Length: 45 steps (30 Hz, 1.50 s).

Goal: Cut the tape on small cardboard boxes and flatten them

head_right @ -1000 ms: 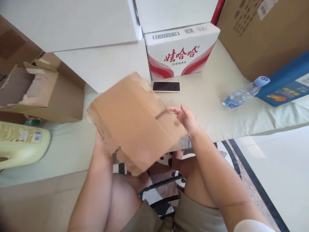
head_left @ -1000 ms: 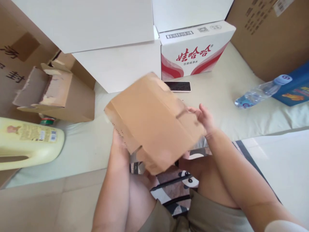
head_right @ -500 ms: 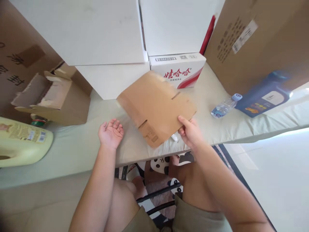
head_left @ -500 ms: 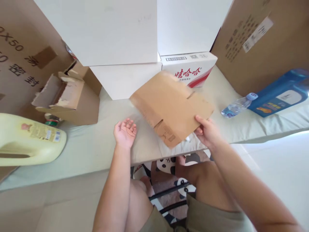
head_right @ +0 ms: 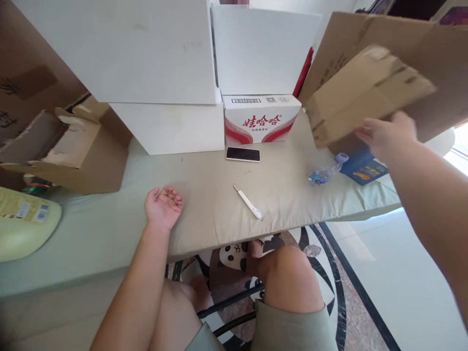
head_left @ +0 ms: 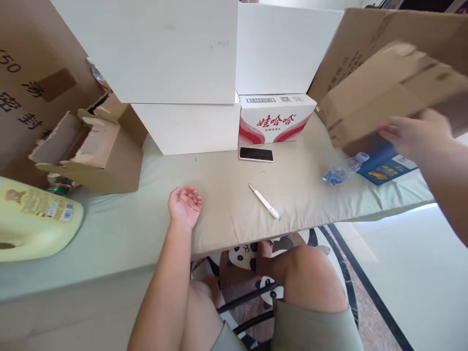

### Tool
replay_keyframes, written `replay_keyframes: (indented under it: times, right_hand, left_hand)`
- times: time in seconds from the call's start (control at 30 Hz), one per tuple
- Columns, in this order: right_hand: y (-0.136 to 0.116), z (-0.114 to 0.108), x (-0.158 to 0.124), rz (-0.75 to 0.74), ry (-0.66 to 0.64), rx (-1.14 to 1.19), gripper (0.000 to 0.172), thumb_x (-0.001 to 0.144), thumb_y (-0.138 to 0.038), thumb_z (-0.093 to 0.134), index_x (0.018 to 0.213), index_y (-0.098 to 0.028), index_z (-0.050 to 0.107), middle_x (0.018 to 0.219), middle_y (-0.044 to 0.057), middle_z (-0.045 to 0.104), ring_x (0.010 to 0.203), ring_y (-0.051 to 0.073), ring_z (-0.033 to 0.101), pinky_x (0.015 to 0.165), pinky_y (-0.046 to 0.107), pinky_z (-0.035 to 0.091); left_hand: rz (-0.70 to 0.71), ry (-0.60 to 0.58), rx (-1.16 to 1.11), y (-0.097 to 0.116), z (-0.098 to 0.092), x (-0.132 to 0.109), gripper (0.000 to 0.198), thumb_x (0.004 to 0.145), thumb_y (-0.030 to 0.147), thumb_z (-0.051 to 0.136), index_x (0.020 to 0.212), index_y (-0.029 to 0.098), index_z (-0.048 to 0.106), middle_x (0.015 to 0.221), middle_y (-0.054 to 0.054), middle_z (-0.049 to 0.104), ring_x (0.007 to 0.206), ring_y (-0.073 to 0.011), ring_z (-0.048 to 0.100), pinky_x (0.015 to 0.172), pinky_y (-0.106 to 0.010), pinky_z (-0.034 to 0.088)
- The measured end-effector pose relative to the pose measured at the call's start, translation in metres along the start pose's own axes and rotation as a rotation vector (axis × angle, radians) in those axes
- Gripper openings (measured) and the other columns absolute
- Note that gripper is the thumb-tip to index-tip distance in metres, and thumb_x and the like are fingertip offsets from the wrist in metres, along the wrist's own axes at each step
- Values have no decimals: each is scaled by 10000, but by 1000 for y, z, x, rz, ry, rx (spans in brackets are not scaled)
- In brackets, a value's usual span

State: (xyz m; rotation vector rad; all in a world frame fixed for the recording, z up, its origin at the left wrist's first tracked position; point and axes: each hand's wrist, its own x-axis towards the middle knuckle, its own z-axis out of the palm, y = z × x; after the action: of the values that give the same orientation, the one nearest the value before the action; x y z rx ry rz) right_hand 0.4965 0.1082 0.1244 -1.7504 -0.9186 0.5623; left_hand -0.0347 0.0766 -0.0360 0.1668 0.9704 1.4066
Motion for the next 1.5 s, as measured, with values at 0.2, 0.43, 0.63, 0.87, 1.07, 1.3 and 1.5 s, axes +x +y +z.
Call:
replay_keyframes:
  times: [0.2, 0.43, 0.63, 0.87, 1.07, 1.3, 1.5]
  right_hand:
    - [-1, 63, 10, 299, -34, -41, 319, 957, -252, 441, 1254, -217, 552, 1465, 233, 510, 1233, 267, 649, 923, 432, 597]
    - [2, 192, -82, 77, -470, -267, 289, 859, -190, 617, 1145, -189, 578, 1162, 134, 698, 898, 170, 711, 885, 339, 580]
    - [-41, 325, -189, -325, -904, -518, 361, 836, -227, 659, 1196, -225, 633, 1084, 83, 745, 1021, 236, 692, 992, 413, 531]
    - [-105, 441, -312, -1052, -1077, -728, 725, 876, -251, 529, 1571, -279, 324, 1433, 148, 573, 1205, 336, 634, 1015, 532, 514]
    - [-116, 523, -345, -1130, -996, -354, 568, 850, -245, 587, 1409, -255, 487, 1505, 119, 431, 1420, 356, 426, 1118, 613, 408]
    - [-112, 512, -315, -1133, -843, -255, 135, 948, -273, 499, 1027, -228, 599, 1233, 90, 576, 1250, 309, 526, 1104, 581, 409]
    - [-80, 389, -279, -980, -598, -73, 216, 1003, -400, 416, 978, -254, 573, 1023, 67, 650, 1055, 234, 629, 1009, 437, 495]
  left_hand:
    - [-5, -10, 0, 0, 3, -3, 293, 863, 353, 424, 697, 170, 582, 574, 4, 566, 426, -116, 546, 418, -223, 438]
    - [40, 4, -98, 8, -3, -9, 259, 829, 378, 475, 682, 184, 564, 565, 20, 521, 418, -99, 504, 419, -208, 384]
    - [86, 81, -275, 20, -14, -19, 314, 895, 355, 428, 641, 190, 510, 524, 38, 441, 380, -77, 420, 411, -196, 294]
    - [179, 150, -415, 45, -38, -21, 325, 917, 287, 392, 615, 190, 462, 492, 34, 398, 376, -73, 351, 404, -195, 242]
    - [214, 145, -430, 51, -48, -13, 333, 926, 292, 394, 618, 191, 468, 512, 28, 393, 402, -82, 347, 422, -222, 242]
    - [331, 329, -498, 59, -61, -12, 314, 905, 219, 401, 623, 216, 261, 530, 67, 194, 406, -78, 211, 458, -257, 180]
    - [754, 646, -406, 67, -79, -17, 299, 907, 201, 363, 634, 218, 243, 575, 53, 203, 464, -97, 264, 495, -250, 231]
